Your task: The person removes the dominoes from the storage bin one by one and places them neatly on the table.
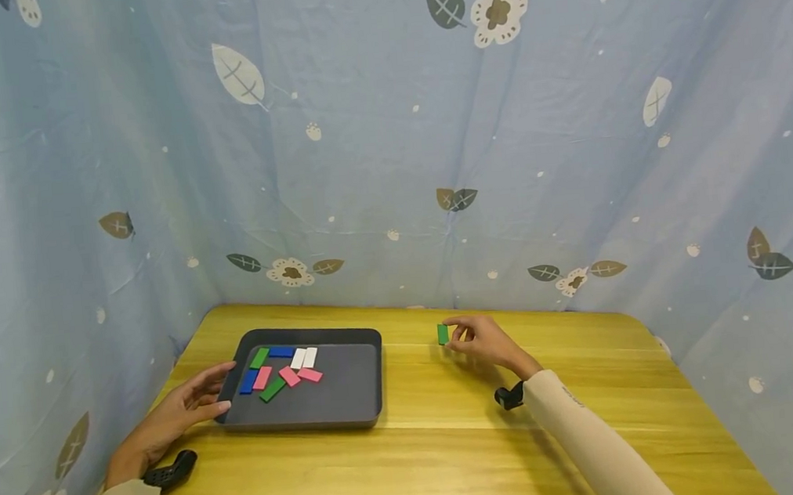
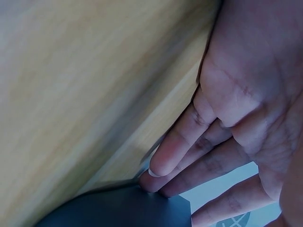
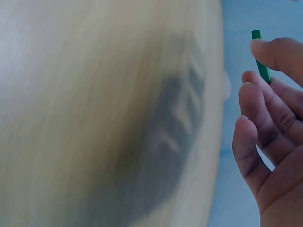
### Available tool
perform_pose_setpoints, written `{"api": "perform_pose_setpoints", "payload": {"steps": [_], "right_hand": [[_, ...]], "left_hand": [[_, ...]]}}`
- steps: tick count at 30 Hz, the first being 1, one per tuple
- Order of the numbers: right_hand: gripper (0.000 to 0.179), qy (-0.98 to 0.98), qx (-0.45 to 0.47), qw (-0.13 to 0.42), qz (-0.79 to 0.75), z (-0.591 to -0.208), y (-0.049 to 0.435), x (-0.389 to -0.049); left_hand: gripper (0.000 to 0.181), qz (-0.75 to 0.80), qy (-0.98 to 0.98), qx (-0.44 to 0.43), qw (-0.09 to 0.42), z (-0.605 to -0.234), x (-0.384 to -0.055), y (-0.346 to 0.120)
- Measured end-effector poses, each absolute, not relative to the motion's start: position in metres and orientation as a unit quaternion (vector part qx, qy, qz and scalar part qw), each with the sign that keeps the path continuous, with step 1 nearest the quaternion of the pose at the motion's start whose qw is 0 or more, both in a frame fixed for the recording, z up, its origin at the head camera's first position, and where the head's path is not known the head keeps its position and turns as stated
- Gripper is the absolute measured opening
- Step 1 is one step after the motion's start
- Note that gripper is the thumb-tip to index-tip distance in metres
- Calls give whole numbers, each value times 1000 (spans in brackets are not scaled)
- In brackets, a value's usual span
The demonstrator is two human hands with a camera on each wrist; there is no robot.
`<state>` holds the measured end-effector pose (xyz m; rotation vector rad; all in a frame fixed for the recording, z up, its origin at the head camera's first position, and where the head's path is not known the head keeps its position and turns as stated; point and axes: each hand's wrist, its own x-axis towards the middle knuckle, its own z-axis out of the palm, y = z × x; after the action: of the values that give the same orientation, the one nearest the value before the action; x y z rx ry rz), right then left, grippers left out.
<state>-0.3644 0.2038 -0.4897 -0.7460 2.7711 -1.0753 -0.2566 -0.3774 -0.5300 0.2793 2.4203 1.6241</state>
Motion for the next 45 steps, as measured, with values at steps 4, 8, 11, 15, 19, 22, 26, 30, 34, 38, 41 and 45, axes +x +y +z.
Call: {"api": "perform_pose_setpoints", "payload": {"steps": [4,8,11,15,19,22,26,30,34,38,41,45], "right_hand": [[44,903,-224,50,-363,-497,211,-368],[45,903,-208,66,-370,-504,216,-371],[46,903,-201,73,-372,-507,218,-372],[45,904,-190,80,-376,-509,220,-372],[45,901,-189,88,-380,-509,222,-374],[46,901,-193,91,-379,-510,223,-375],[45,902,-192,92,-374,-513,225,-375],[45,906,-187,90,-368,-515,226,-374],[45,910,-189,85,-361,-517,225,-374],[45,911,-192,90,-352,-518,221,-374],[46,910,-194,99,-351,-516,218,-373],[49,910,-196,107,-348,-514,215,-373]], "left_hand": [[70,551,822,97,103,-529,-257,-377],[70,554,821,99,101,-528,-258,-376],[70,557,818,101,102,-529,-259,-376],[71,557,818,101,102,-530,-260,-376],[71,555,819,101,102,-529,-260,-375],[71,556,818,103,102,-531,-262,-374],[70,557,817,107,101,-534,-263,-374],[69,558,816,110,102,-534,-263,-373],[69,558,816,112,102,-534,-262,-373],[69,558,817,108,99,-533,-261,-374],[69,558,817,106,100,-533,-259,-376],[69,559,816,107,101,-534,-258,-379]]}}
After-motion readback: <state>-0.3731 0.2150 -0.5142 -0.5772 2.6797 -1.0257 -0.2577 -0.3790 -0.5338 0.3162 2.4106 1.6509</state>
